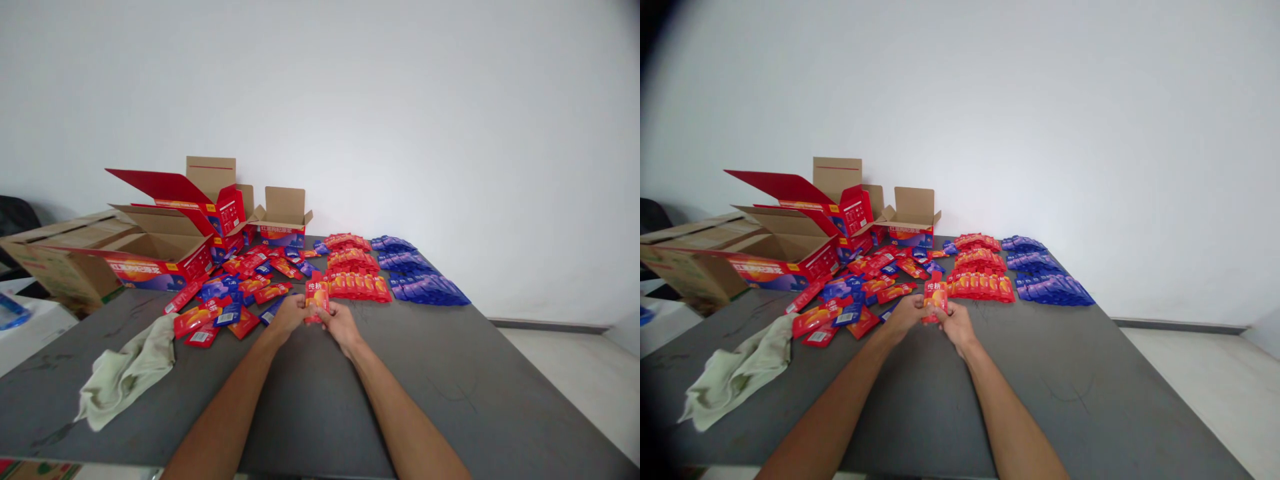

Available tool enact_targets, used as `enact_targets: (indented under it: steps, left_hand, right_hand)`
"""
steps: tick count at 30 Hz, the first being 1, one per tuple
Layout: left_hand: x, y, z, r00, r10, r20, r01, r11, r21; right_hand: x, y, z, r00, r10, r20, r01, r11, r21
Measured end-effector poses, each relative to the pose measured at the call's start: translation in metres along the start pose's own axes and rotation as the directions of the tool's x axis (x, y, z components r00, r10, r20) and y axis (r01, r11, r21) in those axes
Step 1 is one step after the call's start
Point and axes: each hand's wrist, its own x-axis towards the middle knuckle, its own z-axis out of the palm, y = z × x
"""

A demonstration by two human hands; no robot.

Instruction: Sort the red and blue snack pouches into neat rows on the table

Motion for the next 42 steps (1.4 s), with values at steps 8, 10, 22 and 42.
enact_targets:
  steps: [8,10,22,42]
  left_hand:
    - [0.0,0.005,0.001,0.996,0.02,-0.086,-0.024,0.999,-0.046]
    - [0.0,0.004,0.001,0.989,0.063,-0.135,-0.075,0.993,-0.091]
    - [0.009,-0.007,0.0,0.931,-0.077,-0.357,-0.057,0.935,-0.35]
    - [0.005,-0.009,0.011,0.967,-0.034,-0.253,0.007,0.994,-0.108]
  right_hand:
    - [-0.002,-0.005,-0.001,0.998,0.048,0.05,-0.05,0.998,0.04]
    - [-0.003,-0.003,-0.001,0.995,0.054,0.085,-0.056,0.998,0.023]
    - [-0.008,0.0,0.003,0.97,0.055,0.239,-0.039,0.997,-0.071]
    - [0.004,0.01,-0.01,0.996,0.043,-0.082,-0.039,0.997,0.06]
